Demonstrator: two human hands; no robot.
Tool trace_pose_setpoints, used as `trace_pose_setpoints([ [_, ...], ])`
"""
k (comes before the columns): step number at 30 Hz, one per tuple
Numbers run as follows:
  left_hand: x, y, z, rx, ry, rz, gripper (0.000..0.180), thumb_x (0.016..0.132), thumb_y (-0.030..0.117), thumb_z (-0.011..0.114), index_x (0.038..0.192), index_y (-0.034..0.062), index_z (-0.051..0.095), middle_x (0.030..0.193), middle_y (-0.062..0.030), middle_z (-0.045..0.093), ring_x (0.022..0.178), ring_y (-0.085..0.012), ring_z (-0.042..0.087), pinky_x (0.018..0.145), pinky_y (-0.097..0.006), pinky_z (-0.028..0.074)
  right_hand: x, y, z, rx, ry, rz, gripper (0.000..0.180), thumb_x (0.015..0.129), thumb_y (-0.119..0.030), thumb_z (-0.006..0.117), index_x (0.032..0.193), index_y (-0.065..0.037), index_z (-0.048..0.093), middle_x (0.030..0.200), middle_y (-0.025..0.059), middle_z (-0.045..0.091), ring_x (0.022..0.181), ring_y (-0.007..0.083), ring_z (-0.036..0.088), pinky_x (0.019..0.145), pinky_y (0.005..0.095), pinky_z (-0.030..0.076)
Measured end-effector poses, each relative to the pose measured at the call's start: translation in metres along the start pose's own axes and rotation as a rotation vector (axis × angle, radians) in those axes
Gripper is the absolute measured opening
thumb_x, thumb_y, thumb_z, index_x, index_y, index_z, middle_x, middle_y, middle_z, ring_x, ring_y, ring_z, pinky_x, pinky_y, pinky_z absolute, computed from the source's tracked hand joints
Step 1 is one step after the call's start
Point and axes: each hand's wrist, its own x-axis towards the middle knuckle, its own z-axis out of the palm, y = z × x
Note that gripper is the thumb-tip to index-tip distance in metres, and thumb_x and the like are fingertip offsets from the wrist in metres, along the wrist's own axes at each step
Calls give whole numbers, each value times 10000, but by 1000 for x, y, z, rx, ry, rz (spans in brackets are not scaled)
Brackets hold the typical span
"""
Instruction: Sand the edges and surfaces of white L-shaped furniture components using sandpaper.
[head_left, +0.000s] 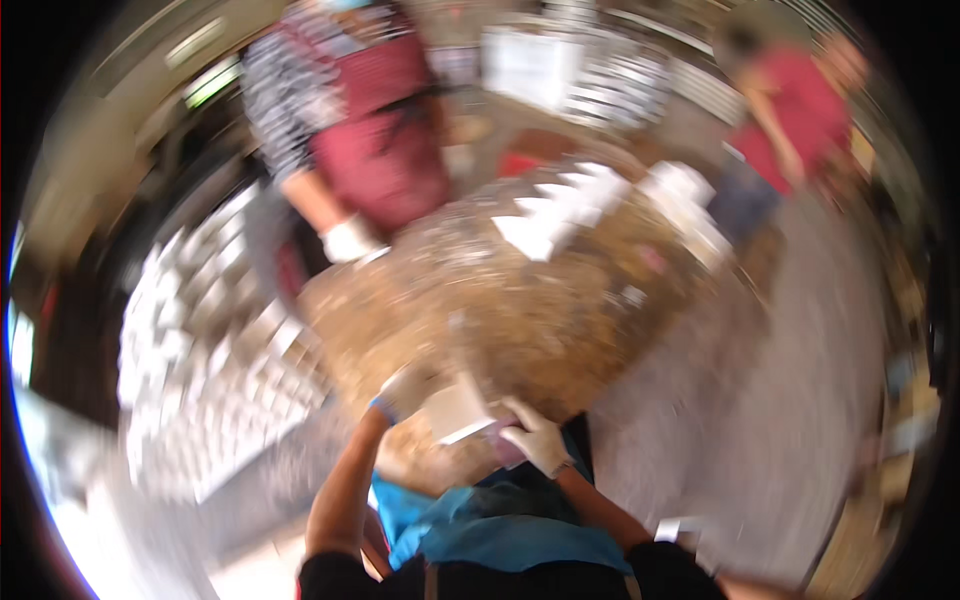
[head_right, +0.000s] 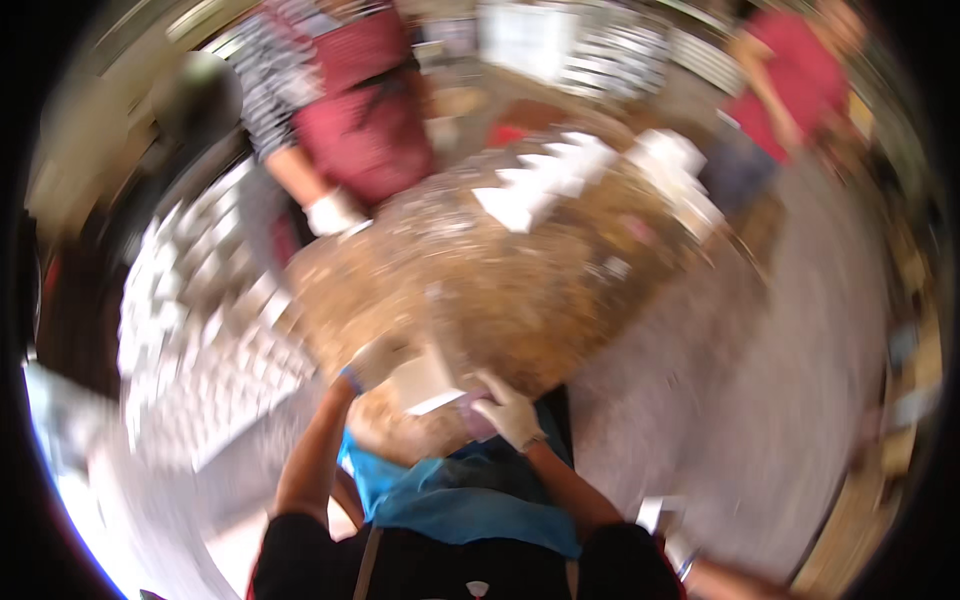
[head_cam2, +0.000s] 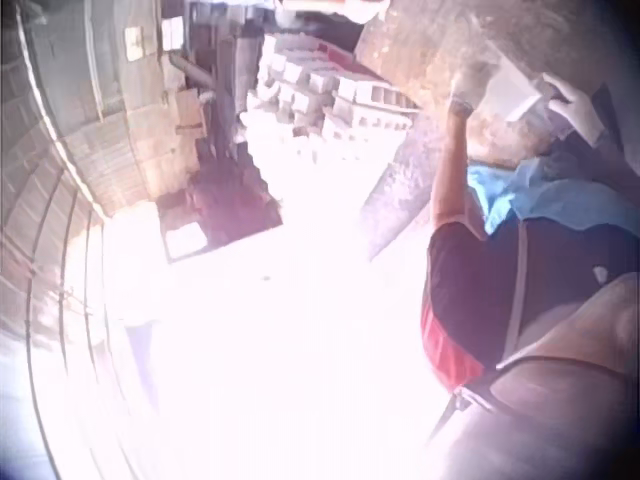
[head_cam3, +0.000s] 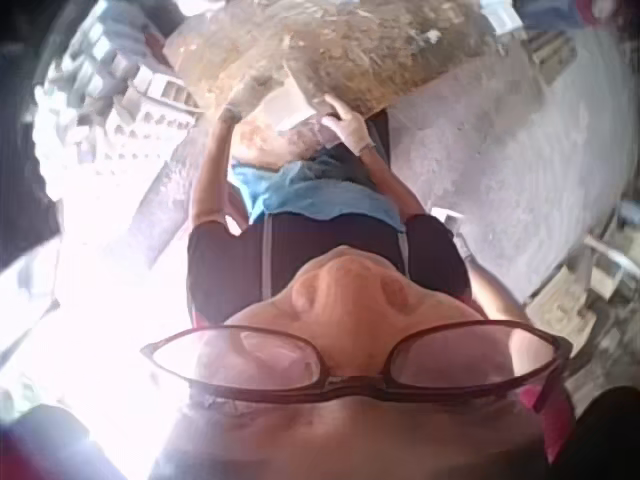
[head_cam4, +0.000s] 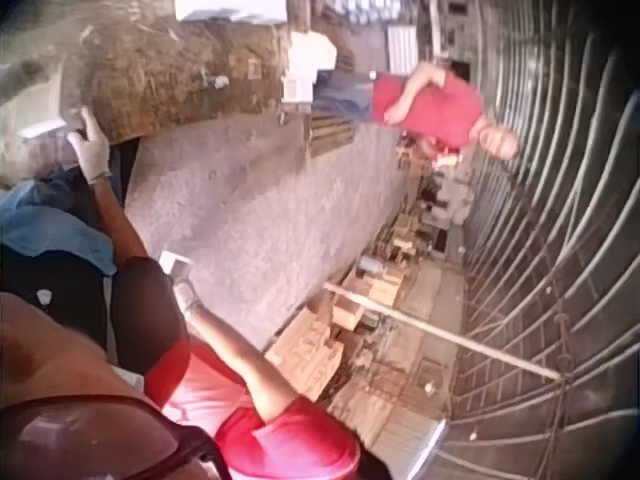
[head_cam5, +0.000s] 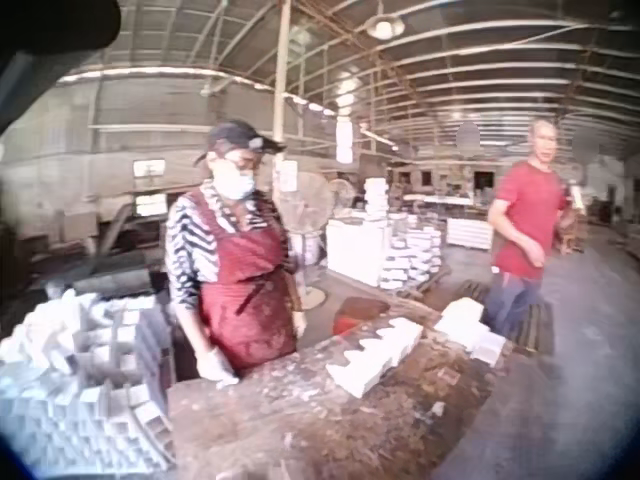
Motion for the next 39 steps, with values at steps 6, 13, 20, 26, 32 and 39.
trace_pose_setpoints([
  [6,-4,40,12,587,-196,-32,160,825,244,562,864,175,701,880,-69,683,838,-287,637,835,-440,443,-8,15,-15,106,-8,7,528,811,-18,598,1313,62,456,1332,145,513,1218,198,481,1029,294,359],
  [13,-67,63,39,296,11,-257,194,835,332,576,838,173,688,842,-45,684,846,-239,633,932,-456,351,-8,8,0,266,-133,75,576,843,30,556,1383,68,356,1418,156,414,1250,198,446,1027,281,356],
  [20,-43,52,59,378,443,-240,282,836,277,577,1059,126,659,1246,-103,566,1122,-290,523,968,-441,372,-1,1,-12,-29,3,-24,560,826,-68,644,1343,12,446,1335,154,522,1210,196,511,996,298,401],
  [26,-62,18,77,-82,721,-412,339,869,271,554,1110,48,638,1145,-166,610,1079,-325,559,942,-406,413,6,4,11,-246,-17,-16,601,813,-353,647,1358,-188,456,1164,155,616,1030,330,601,864,384,476],
  [32,-50,27,87,-54,689,-385,292,870,213,565,1051,2,655,1049,-179,640,975,-294,610,870,-368,464,-9,13,0,-309,37,-6,589,818,-366,635,1356,-206,457,1082,171,641,969,335,619,822,395,489],
  [39,-51,29,82,-143,738,-410,291,849,163,546,1063,-7,645,1064,-178,627,968,-270,596,857,-360,465,-3,18,12,-369,36,-28,568,823,-384,614,1347,-219,469,1062,172,647,964,324,621,818,390,487],
])
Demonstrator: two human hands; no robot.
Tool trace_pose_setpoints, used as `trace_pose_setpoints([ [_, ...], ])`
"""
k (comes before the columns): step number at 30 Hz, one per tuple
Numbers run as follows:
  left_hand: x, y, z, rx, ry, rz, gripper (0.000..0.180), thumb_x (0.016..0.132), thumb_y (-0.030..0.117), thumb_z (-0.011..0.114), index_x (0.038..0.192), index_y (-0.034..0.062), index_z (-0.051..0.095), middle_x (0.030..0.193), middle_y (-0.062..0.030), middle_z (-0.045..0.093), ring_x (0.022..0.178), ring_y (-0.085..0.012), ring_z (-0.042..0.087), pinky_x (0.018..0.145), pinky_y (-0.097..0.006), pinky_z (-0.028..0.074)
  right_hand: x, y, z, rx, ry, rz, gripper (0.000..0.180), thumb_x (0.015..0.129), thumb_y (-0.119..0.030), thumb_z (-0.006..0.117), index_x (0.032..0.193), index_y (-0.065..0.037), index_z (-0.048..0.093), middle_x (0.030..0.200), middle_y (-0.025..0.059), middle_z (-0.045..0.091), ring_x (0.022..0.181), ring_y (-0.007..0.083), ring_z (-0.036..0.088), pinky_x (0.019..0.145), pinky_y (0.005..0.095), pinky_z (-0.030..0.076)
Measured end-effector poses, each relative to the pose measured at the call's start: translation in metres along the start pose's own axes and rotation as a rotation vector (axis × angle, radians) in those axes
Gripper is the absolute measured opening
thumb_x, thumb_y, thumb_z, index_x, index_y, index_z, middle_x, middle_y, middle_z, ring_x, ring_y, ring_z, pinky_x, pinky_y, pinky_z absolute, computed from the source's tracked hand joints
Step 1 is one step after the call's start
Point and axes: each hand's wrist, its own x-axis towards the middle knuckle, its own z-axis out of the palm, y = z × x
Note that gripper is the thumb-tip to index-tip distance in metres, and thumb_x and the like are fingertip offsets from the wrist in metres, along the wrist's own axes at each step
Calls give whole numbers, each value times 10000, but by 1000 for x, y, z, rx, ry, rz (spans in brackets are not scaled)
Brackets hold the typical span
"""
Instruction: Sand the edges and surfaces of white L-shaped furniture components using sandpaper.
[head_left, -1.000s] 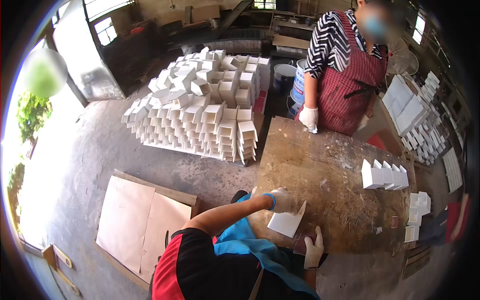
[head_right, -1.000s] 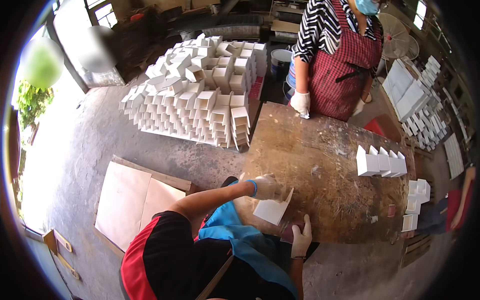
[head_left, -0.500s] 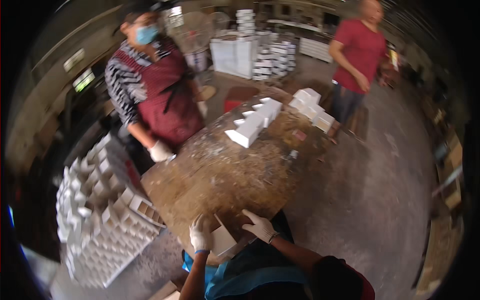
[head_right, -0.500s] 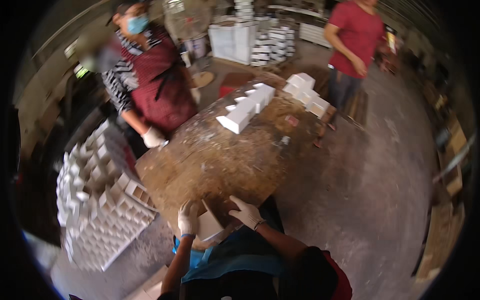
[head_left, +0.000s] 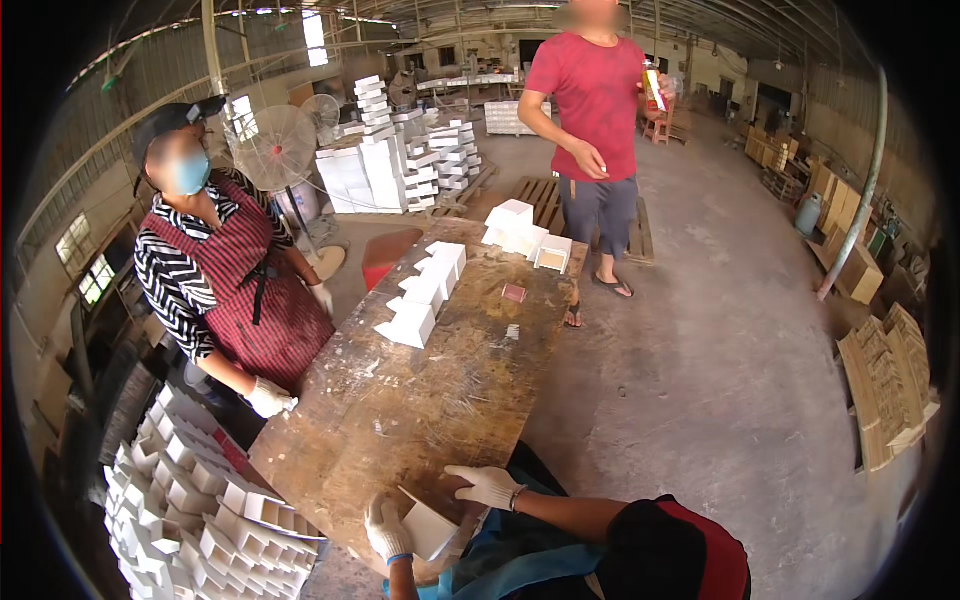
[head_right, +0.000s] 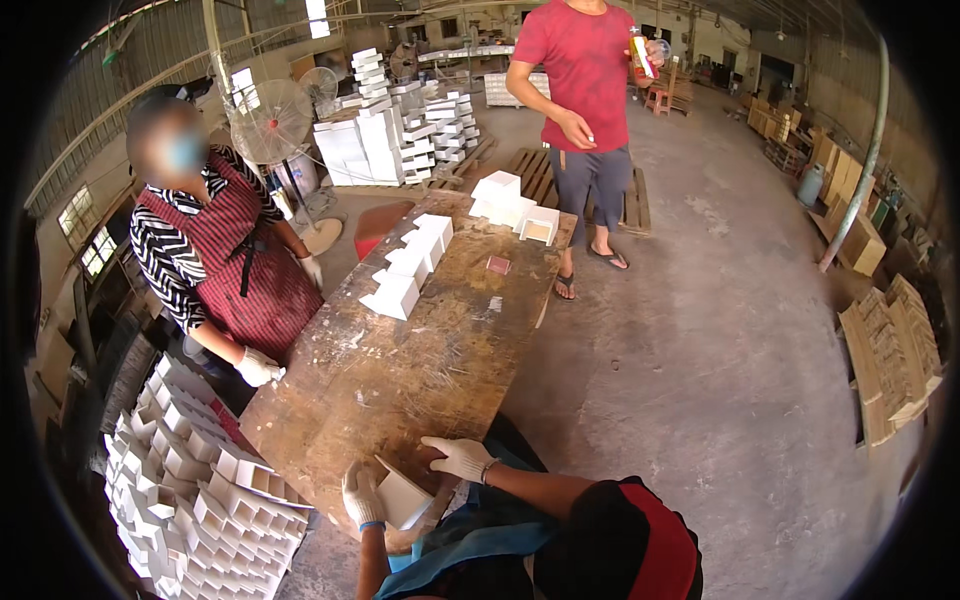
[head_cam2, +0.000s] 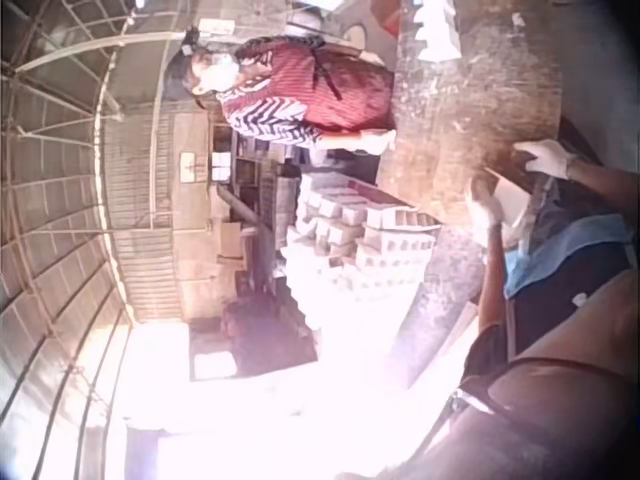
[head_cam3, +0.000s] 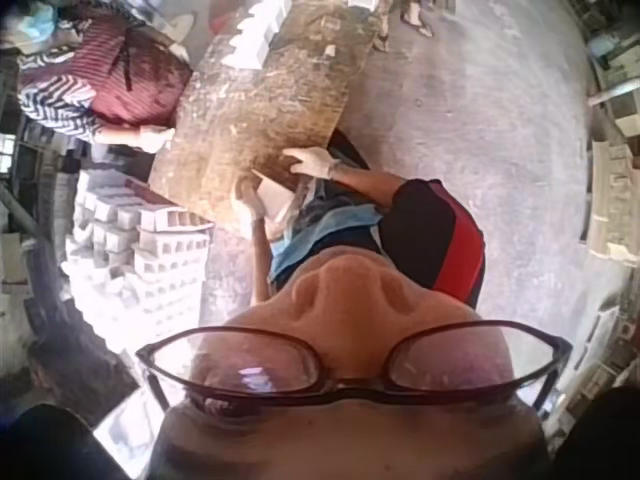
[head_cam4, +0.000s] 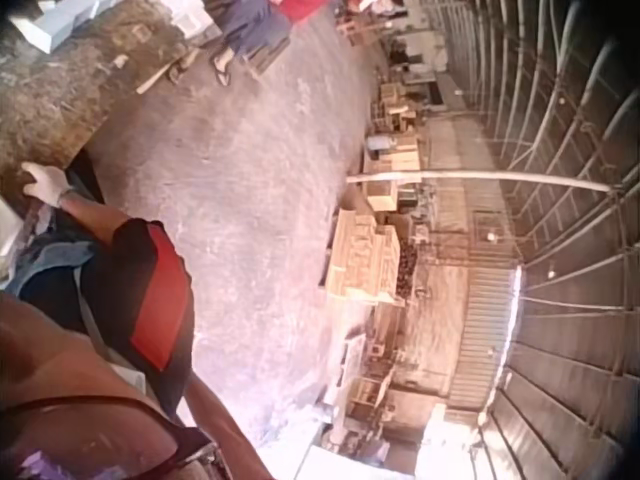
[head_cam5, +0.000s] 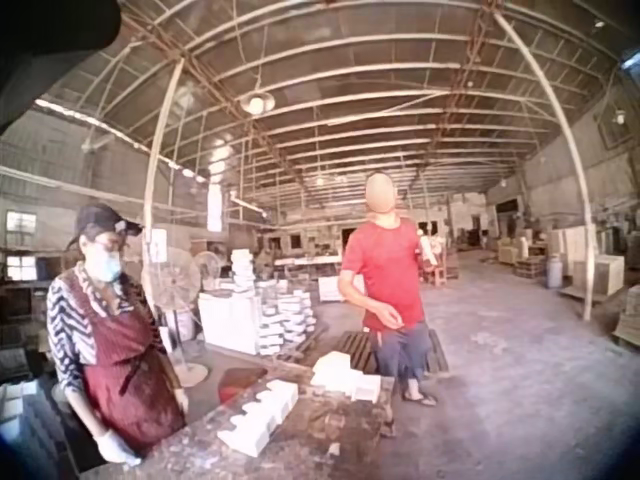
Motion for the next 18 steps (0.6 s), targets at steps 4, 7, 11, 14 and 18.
trace_pose_setpoints([
  [4,1,-12,5,-159,12,-49,306,848,168,551,1074,-23,630,1057,-175,620,977,-297,580,871,-371,447,3,-9,-6,9,-49,30,574,816,-387,609,1348,-221,470,1069,166,647,965,327,621,820,393,486],
  [7,5,-35,14,-213,38,-29,312,848,165,549,1076,-33,626,1062,-175,619,975,-287,582,868,-363,449,4,-5,-3,25,-30,30,577,814,-384,604,1350,-219,469,1075,169,645,963,335,620,820,392,485],
  [11,5,-27,12,-233,17,-39,313,847,157,547,1080,-37,624,1062,-171,617,970,-277,582,868,-356,449,4,1,-2,32,3,-7,572,815,-376,608,1347,-216,472,1084,160,645,969,331,620,823,391,486],
  [14,5,-23,8,-178,-56,-52,308,909,121,502,1162,-33,586,1117,-112,571,1018,-202,562,867,-307,477,3,0,-2,-3,-40,12,573,815,-373,616,1346,-214,473,1101,147,643,979,321,620,833,386,487],
  [18,4,-22,8,-150,-60,-73,326,905,150,498,1158,-32,594,1098,-109,586,985,-201,571,839,-299,476,1,3,-2,24,-25,20,567,808,-360,612,1341,-222,474,1137,124,635,989,312,619,841,388,491],
])
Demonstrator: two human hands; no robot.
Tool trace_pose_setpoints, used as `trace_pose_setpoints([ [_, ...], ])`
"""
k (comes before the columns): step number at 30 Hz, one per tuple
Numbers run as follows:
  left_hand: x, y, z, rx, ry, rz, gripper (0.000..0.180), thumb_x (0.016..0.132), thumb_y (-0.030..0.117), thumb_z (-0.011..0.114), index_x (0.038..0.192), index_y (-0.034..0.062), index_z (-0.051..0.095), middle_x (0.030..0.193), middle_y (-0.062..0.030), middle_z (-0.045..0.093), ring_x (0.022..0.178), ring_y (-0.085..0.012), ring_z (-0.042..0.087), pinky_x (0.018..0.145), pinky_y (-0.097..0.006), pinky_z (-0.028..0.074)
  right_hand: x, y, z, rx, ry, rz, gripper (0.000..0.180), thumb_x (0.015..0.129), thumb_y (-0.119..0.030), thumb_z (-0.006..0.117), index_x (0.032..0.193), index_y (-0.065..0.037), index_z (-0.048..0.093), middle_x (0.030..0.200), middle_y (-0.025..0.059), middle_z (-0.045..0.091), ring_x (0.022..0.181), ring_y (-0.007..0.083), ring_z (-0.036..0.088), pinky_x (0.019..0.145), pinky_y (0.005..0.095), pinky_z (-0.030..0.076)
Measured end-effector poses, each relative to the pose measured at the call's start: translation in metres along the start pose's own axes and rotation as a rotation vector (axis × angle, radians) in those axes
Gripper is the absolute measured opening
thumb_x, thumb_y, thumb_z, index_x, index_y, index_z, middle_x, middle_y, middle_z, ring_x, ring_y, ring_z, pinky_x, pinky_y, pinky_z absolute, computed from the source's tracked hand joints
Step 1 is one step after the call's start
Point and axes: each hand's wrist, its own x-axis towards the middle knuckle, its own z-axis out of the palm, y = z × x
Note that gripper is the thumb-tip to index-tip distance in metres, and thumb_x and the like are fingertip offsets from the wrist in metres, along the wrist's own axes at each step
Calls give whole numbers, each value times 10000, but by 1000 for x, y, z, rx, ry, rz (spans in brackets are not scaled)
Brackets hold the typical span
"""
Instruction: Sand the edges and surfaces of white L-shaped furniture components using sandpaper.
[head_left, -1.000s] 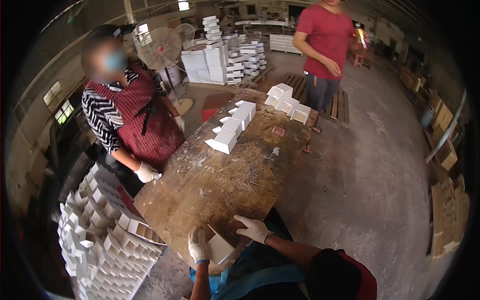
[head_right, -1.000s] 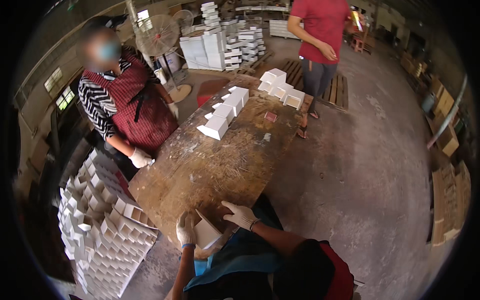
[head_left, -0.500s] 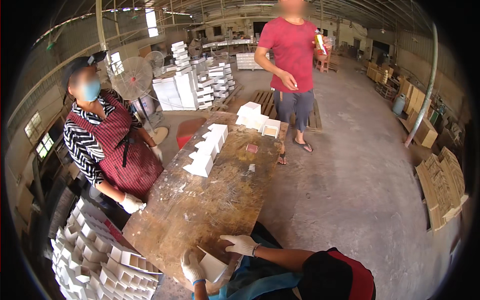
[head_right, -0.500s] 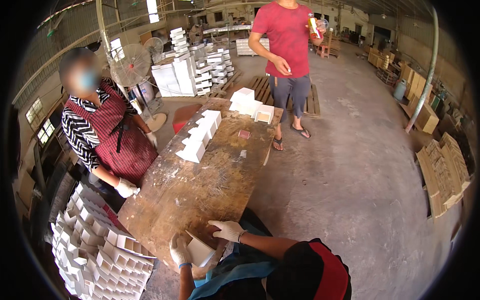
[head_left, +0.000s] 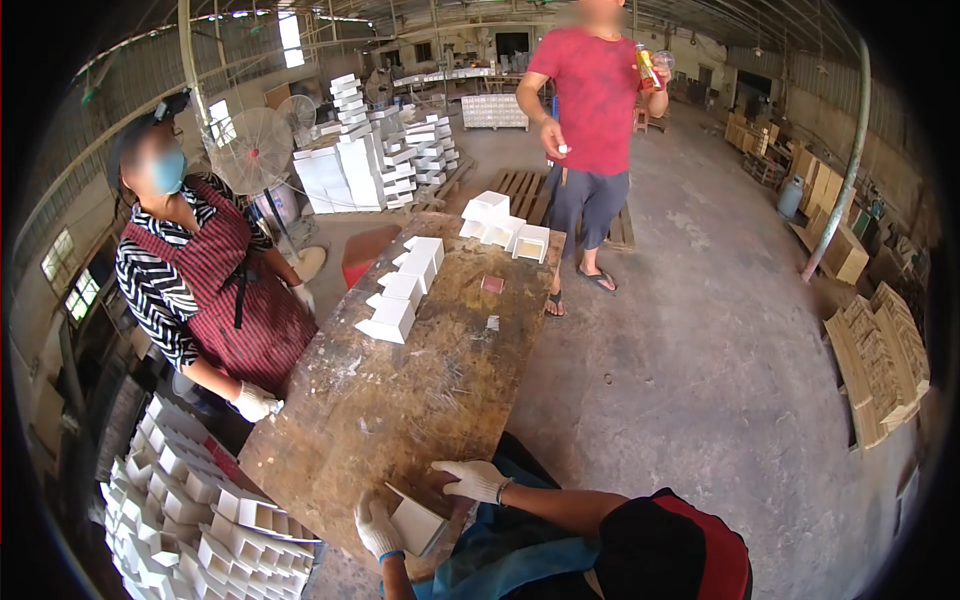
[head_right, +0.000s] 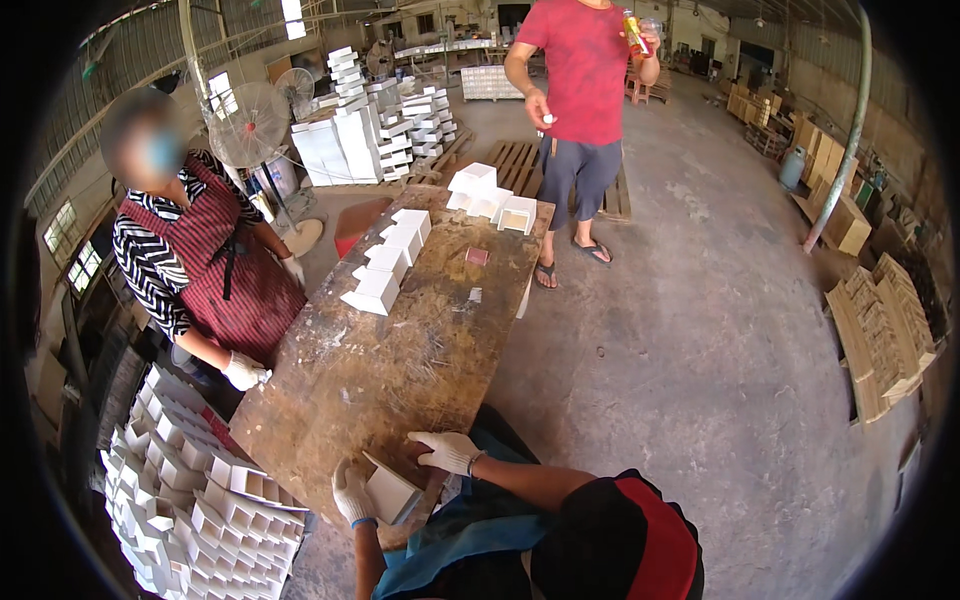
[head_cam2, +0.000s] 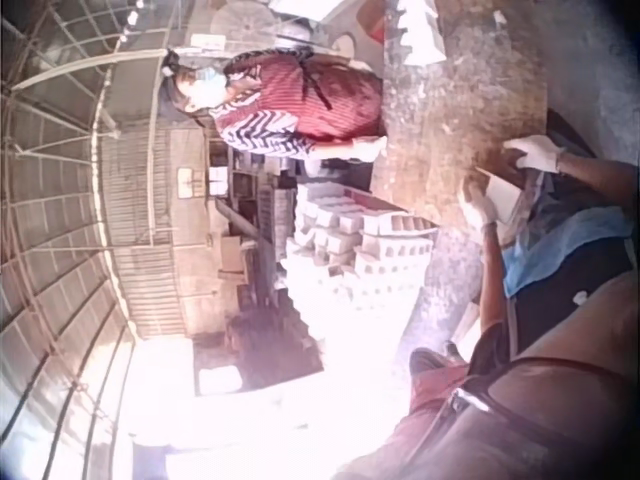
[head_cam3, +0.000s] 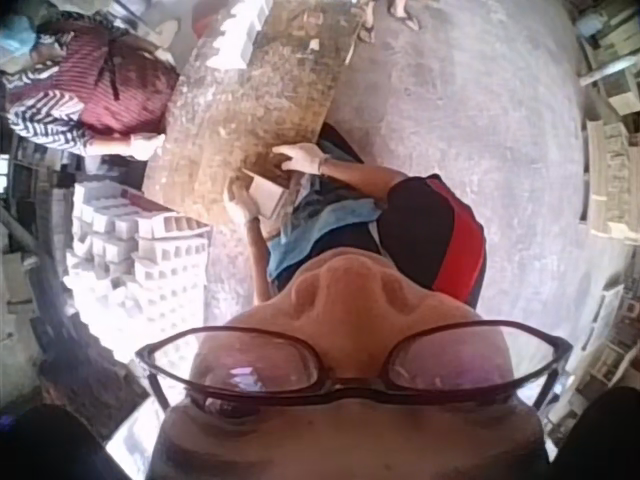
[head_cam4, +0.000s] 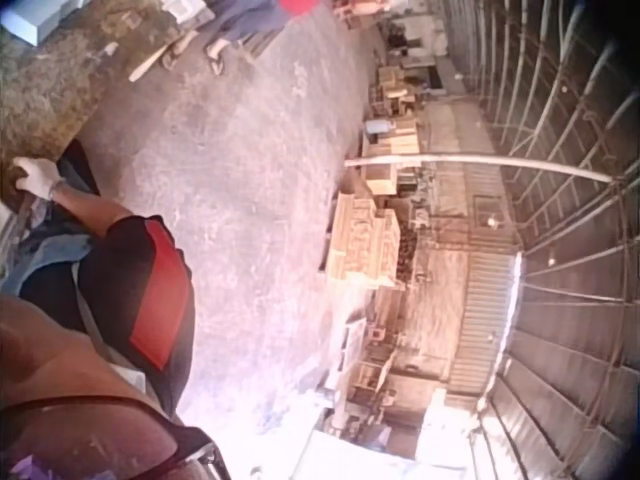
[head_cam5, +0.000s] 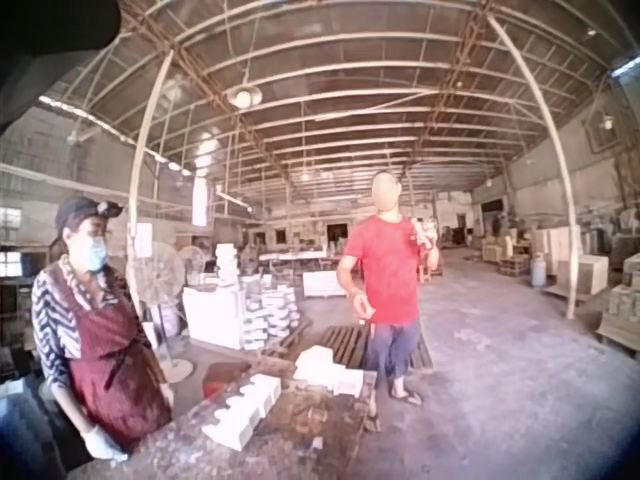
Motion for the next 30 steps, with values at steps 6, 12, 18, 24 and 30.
trace_pose_setpoints([
  [6,3,-9,-3,3,10,-16,332,890,158,500,1144,-27,607,1076,-115,605,969,-197,578,826,-300,472,-1,-1,4,-14,25,-20,567,812,-374,614,1344,-240,472,1120,123,641,971,310,623,827,382,494],
  [12,-7,24,-9,69,32,-20,308,899,153,498,1122,-25,616,1097,-151,618,1016,-250,582,894,-333,445,-2,-8,3,4,-22,3,561,811,-370,615,1339,-243,477,1117,132,639,975,313,621,821,381,495],
  [18,-16,43,-9,150,45,52,271,882,152,533,1074,-6,641,1130,-190,620,1083,-328,561,957,-377,414,-5,-15,-7,28,59,-124,507,807,-308,631,1278,-152,527,1194,105,609,1039,273,610,881,344,479],
  [24,-11,41,9,239,68,72,290,874,230,542,1097,72,639,1123,-182,619,1077,-363,555,934,-424,432,-3,-3,-13,69,115,-106,525,761,-226,682,1257,-116,552,1165,153,624,1065,289,609,902,355,471],
  [30,-16,29,5,291,147,65,285,879,253,504,1085,108,638,1077,-140,620,1017,-348,559,883,-430,448,5,-3,-7,47,-27,-85,538,811,-204,645,1306,-49,499,1265,159,571,1161,279,555,969,337,422],
])
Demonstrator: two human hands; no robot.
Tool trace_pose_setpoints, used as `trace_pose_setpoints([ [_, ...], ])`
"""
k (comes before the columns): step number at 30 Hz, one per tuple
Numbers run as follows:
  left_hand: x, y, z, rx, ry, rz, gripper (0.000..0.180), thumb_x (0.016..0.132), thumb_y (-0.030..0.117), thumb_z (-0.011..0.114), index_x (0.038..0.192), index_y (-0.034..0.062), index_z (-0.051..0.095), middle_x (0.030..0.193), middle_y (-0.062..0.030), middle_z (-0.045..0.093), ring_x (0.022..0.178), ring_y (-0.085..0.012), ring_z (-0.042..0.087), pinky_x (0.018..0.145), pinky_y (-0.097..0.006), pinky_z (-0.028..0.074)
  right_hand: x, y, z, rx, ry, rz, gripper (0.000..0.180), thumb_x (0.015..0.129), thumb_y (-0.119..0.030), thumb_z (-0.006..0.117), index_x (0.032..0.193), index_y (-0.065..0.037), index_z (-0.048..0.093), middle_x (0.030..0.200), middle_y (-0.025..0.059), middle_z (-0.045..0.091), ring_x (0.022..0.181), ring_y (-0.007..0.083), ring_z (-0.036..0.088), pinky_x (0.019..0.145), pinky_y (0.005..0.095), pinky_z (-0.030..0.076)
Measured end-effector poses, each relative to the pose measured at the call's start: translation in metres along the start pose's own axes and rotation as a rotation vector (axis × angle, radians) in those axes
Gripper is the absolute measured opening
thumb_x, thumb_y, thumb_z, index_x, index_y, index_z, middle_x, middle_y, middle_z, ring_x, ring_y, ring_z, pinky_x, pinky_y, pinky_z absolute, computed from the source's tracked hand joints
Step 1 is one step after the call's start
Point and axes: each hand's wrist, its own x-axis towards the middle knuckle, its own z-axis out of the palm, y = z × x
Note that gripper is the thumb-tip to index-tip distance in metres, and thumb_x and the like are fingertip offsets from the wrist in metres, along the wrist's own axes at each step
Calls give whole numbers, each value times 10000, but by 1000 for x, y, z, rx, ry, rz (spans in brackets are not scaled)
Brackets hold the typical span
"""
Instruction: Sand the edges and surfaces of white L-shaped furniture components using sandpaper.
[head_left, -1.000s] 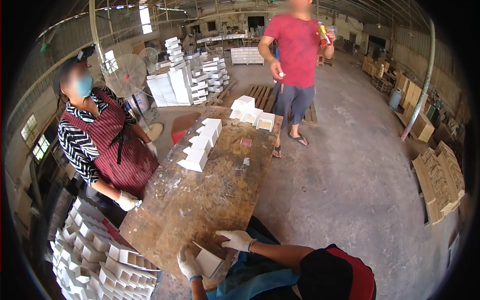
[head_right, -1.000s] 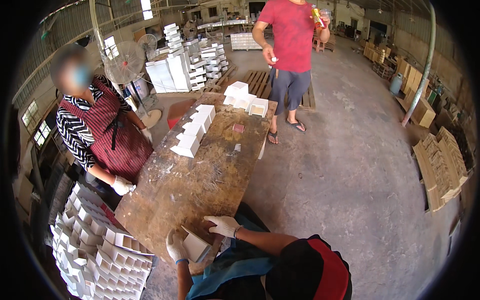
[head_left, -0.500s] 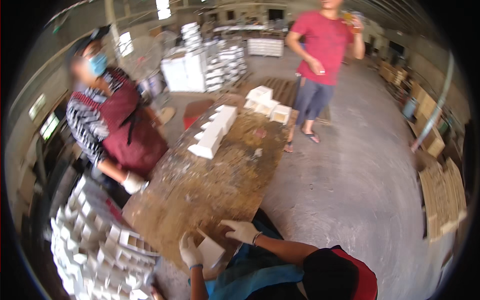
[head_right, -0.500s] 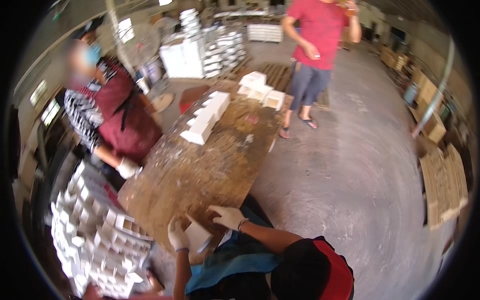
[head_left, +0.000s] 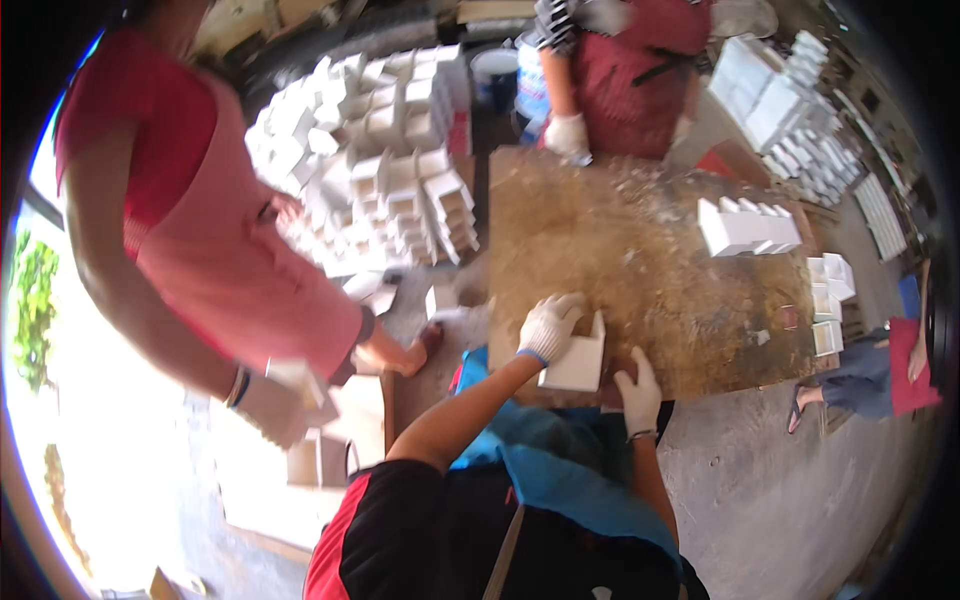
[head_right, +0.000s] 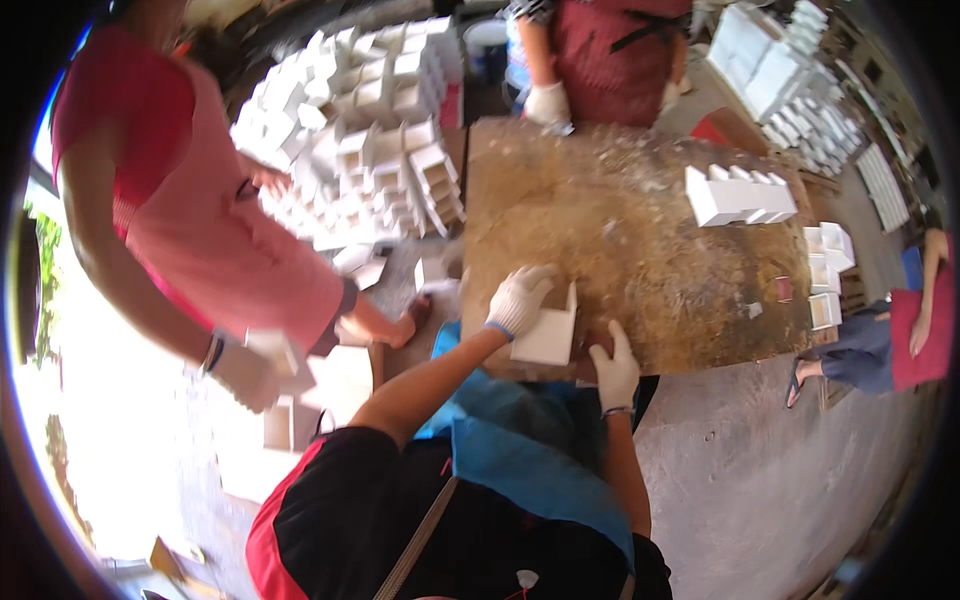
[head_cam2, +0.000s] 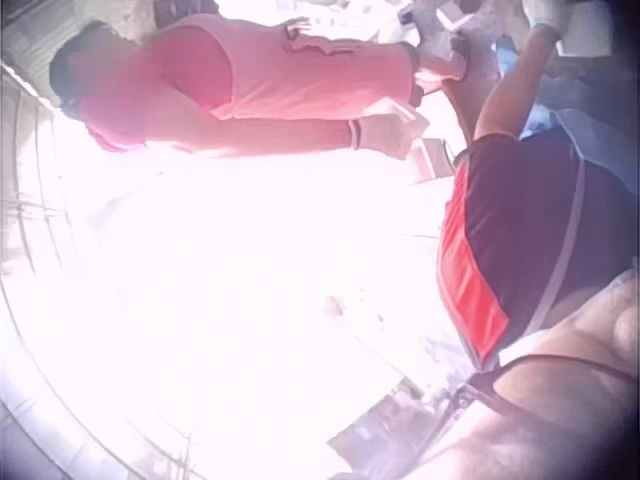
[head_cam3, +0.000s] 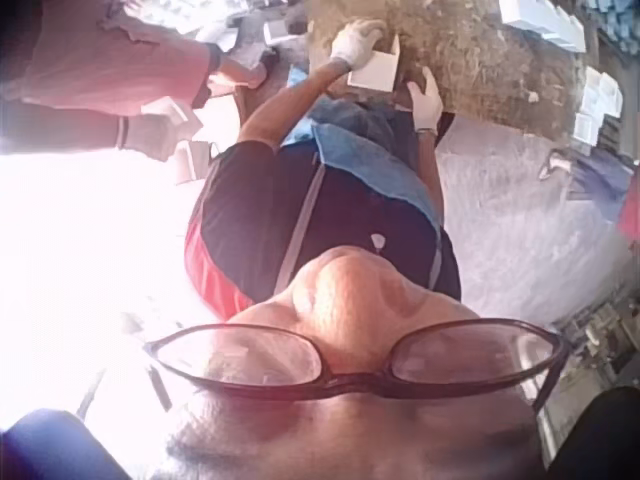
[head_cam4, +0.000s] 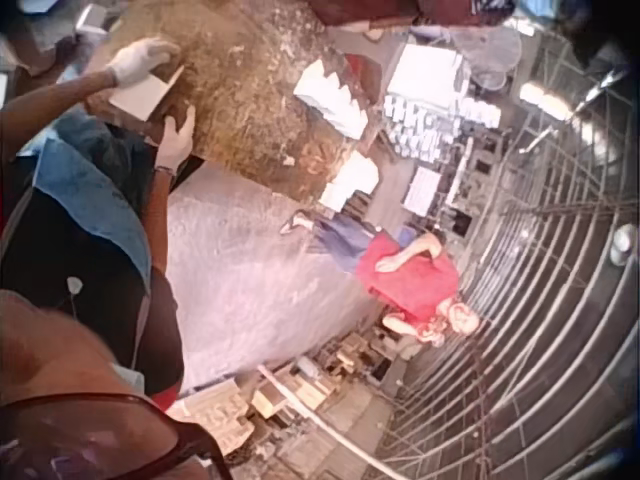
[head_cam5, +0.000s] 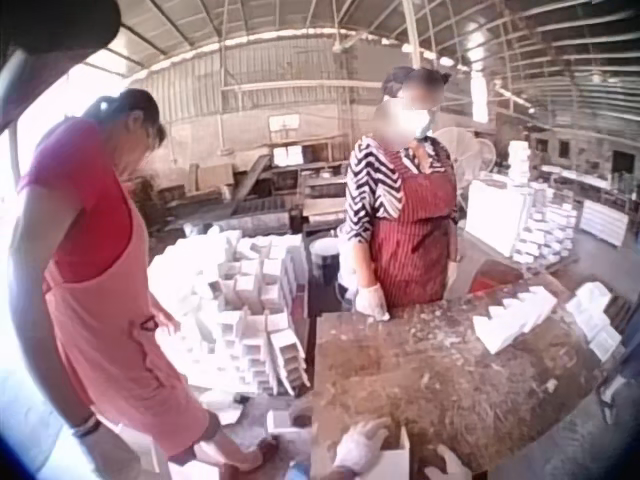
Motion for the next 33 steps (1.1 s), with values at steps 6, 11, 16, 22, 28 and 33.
trace_pose_setpoints([
  [6,3,13,-4,-58,-11,-58,229,884,244,475,999,131,637,1045,-130,619,1034,-337,547,905,-414,426,1,-9,-6,29,-30,23,525,825,-131,629,1323,-52,484,1295,134,558,1164,239,549,988,320,403],
  [11,1,12,-1,-74,21,-32,222,877,238,477,987,129,637,1024,-119,622,1030,-339,545,896,-414,428,0,-10,-7,30,-29,54,516,838,-140,618,1326,-43,480,1321,123,539,1206,233,515,1013,317,374],
  [16,0,11,-1,-75,12,-38,213,871,226,491,988,121,635,1027,-120,621,1036,-338,545,897,-413,431,-1,-9,-6,46,-22,78,515,839,-139,613,1327,-42,480,1325,122,536,1213,233,508,1018,315,368],
  [22,1,10,1,-78,32,-19,218,866,222,509,1000,111,639,1029,-122,624,1030,-336,551,893,-412,435,-1,-11,-7,18,-24,69,512,840,-142,614,1325,-43,481,1322,119,539,1203,226,514,1018,313,368],
  [28,1,11,1,-95,43,-37,241,852,224,532,1037,122,649,1065,-127,627,1043,-339,552,891,-424,442,0,-7,-7,29,-24,60,511,838,-140,616,1323,-46,485,1320,117,541,1200,222,517,1015,312,372],
  [33,1,11,1,-80,52,-28,243,848,220,536,1039,122,649,1044,-127,628,1031,-340,554,884,-427,443,0,-7,-7,51,-24,60,507,837,-131,613,1321,-45,489,1321,121,540,1197,221,519,1014,309,373],
])
